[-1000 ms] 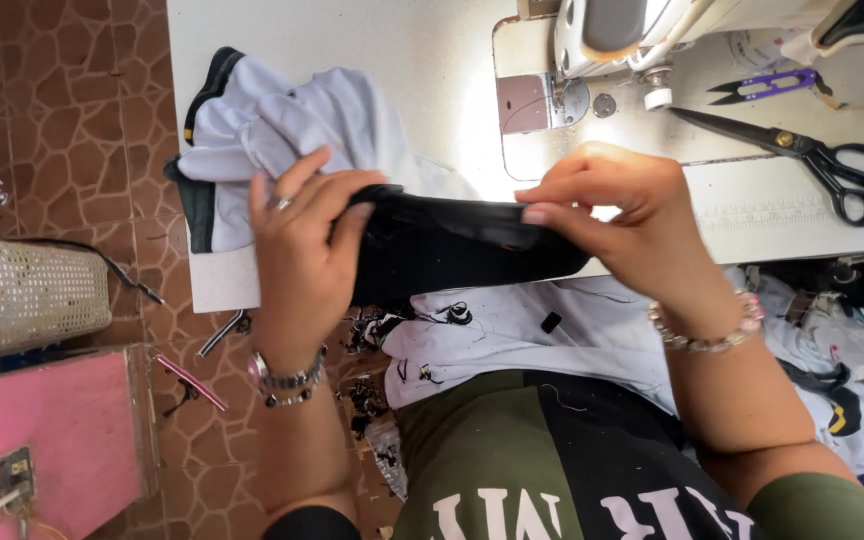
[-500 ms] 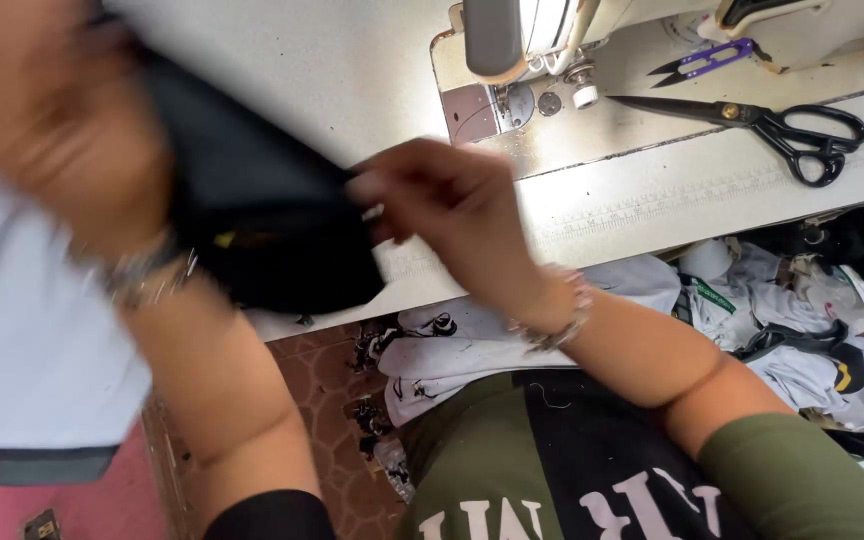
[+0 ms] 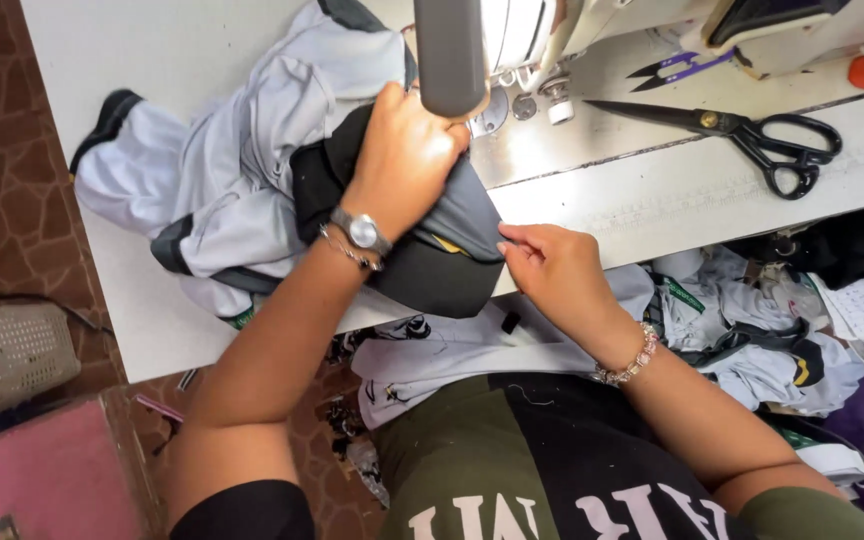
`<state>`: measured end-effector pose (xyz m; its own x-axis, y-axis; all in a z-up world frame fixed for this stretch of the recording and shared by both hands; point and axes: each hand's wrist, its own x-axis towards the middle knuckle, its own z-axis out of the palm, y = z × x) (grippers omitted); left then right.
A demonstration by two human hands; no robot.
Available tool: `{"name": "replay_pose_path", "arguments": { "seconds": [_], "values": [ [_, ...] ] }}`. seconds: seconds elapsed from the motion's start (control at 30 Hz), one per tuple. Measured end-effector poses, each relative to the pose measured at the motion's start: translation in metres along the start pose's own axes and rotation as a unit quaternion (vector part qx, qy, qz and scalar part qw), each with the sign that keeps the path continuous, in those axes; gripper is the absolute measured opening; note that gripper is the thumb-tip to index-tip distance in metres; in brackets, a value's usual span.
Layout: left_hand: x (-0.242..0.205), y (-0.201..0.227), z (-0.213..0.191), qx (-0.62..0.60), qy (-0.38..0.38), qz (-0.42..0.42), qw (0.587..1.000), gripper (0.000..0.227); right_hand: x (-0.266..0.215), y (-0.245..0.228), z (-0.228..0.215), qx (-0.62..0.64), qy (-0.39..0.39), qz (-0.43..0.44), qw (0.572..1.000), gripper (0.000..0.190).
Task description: Trimming excess fabric from a garment with scissors and sewing pieces together using an industrial sewing machine.
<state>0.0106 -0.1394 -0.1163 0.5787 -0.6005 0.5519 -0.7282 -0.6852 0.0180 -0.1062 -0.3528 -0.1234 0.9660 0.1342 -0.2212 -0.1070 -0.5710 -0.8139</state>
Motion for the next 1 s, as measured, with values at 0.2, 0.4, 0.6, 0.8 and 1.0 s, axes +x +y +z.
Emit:
{"name": "replay_pose_path", "arguments": {
  "seconds": [0.2, 0.4, 0.6, 0.8, 1.0],
  "values": [
    [-0.022, 0.063, 0.004, 0.134, -0.156, -0.262, 0.943, 0.051, -0.003, 0.013, -0.001, -0.258, 0.093, -0.289, 0.917, 0.014],
    [-0.03, 0.066, 0.006, 0.115, -0.179, -0.334, 0.918, 0.07, 0.006, 0.01, -0.018, -0.293, 0.076, -0.39, 0.87, 0.008],
    [-0.019, 0.029, 0.017, -0.037, -0.074, -0.3, 0.951, 0.029, 0.023, 0.008, -0.02, -0.321, 0.067, -0.394, 0.859, 0.021],
    [-0.012, 0.006, 0.036, -0.053, -0.001, -0.246, 0.968, 0.055, 0.033, 0.007, -0.017, -0.334, 0.07, -0.382, 0.859, 0.021],
    [-0.013, -0.008, 0.048, -0.026, -0.013, -0.205, 0.978, 0.019, 0.04, 0.002, -0.012, -0.335, 0.072, -0.382, 0.858, 0.026]
  ]
}}
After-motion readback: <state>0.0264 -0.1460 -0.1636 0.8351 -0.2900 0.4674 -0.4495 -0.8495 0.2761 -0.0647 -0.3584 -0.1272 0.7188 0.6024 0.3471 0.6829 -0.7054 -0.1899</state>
